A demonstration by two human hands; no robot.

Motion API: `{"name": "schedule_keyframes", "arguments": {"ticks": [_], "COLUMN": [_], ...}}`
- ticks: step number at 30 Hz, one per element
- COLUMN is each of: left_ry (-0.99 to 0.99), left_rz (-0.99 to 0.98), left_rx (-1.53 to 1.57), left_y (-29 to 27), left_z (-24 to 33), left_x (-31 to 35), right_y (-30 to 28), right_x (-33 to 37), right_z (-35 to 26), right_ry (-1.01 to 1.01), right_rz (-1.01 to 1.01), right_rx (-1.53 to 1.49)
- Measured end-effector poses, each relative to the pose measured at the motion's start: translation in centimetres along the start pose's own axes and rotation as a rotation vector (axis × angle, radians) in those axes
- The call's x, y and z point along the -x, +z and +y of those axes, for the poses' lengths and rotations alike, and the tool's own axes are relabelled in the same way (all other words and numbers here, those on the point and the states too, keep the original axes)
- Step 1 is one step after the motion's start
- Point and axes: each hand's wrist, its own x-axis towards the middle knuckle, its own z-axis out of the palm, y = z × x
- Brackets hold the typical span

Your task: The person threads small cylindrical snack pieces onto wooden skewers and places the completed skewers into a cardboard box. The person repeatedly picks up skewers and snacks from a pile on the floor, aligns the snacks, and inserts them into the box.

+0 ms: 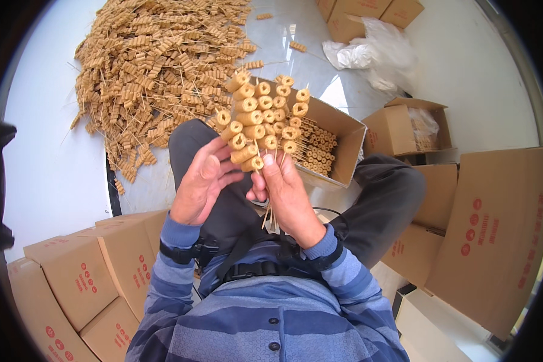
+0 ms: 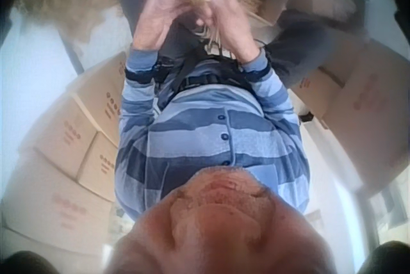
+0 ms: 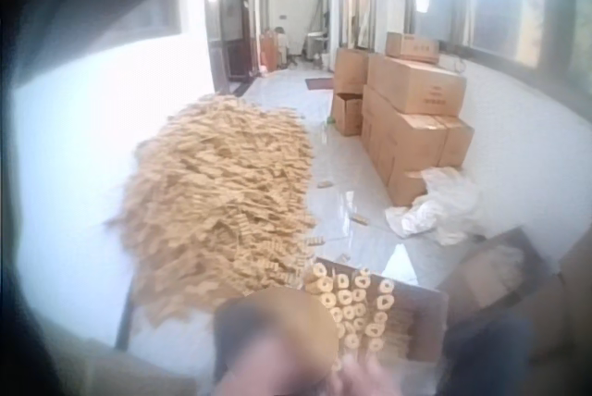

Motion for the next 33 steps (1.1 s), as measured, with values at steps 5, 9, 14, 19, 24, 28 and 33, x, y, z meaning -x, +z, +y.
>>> {"name": "schedule_keyframes", "arguments": {"ticks": [5,9,14,19,24,28,33], "left_ry": [0.119,0.182,0.291,0.216,0.21,0.193,0.2], "left_rz": [-0.011,0.027,0.009,-0.001,0.008,0.0,-0.02], "left_rx": [0.188,0.24,0.402,0.364,0.48,0.446,0.468], "left_y": [0.6,0.5,-0.2,0.4,1.0,0.9,1.6], "left_z": [-0.4,-0.7,-0.4,-0.8,-1.2,-1.2,-1.4], "left_x": [-1.1,-1.1,-1.2,-1.6,-1.5,-1.2,-0.8], "right_y": [0.9,0.5,0.5,-0.5,-0.9,-0.7,-0.6], "right_x": [1.1,1.3,2.0,2.6,2.9,3.1,3.3], "right_z": [0.6,0.0,0.1,0.1,-0.1,-0.6,-1.1], "right_ry": [0.027,0.051,0.162,0.216,0.165,0.219,0.221], "right_rz": [-0.083,-0.117,-0.108,-0.226,-0.187,-0.144,-0.139], "right_rx": [0.129,0.213,0.168,0.308,0.381,0.372,0.403]}}
